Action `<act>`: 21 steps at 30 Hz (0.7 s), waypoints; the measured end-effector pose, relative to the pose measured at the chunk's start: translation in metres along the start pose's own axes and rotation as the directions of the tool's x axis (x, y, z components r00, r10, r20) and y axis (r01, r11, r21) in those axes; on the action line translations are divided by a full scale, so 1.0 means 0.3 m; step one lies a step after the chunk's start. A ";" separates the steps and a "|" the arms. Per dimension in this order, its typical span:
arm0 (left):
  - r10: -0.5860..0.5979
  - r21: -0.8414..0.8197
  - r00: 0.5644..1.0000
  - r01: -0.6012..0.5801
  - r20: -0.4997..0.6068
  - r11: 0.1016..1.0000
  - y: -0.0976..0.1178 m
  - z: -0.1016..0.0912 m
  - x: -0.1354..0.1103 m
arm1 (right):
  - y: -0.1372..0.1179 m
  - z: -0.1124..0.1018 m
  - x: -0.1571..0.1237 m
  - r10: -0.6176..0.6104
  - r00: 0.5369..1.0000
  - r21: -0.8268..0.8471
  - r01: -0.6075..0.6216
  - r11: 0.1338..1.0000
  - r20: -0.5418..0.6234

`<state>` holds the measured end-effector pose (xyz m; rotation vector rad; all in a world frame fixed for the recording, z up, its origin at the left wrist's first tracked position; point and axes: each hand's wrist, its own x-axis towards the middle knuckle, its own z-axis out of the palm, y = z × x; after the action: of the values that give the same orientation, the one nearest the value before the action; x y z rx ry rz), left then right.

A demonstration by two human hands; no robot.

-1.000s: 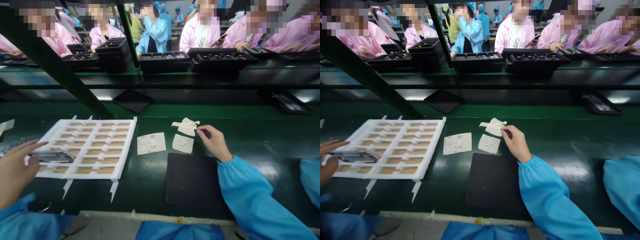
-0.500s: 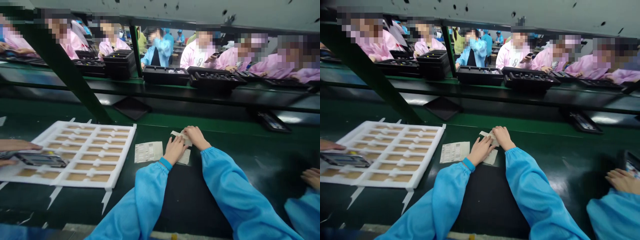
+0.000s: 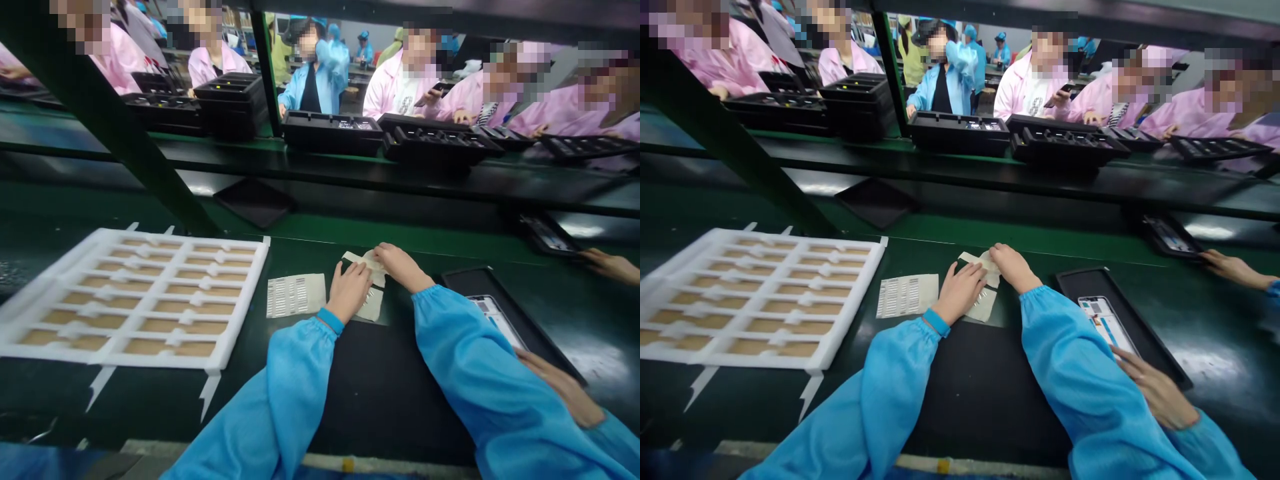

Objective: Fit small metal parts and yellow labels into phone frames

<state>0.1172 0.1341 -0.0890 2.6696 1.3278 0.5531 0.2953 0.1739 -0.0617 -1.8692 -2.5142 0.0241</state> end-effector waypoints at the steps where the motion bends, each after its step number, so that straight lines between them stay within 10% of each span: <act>1: 0.001 -0.002 1.000 -0.001 -0.003 1.000 -0.001 0.001 0.000 | 0.004 -0.004 -0.003 -0.010 1.000 -0.007 0.010 1.000 0.005; 21: 0.027 0.015 0.999 -0.027 -0.023 1.000 0.009 -0.005 -0.003 | -0.040 0.002 -0.033 -0.006 1.000 -0.303 0.006 0.953 0.001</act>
<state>0.1182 0.1316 -0.0871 2.7045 1.3083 0.5809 0.2868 0.1609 -0.0622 -1.9568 -2.6491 -0.3841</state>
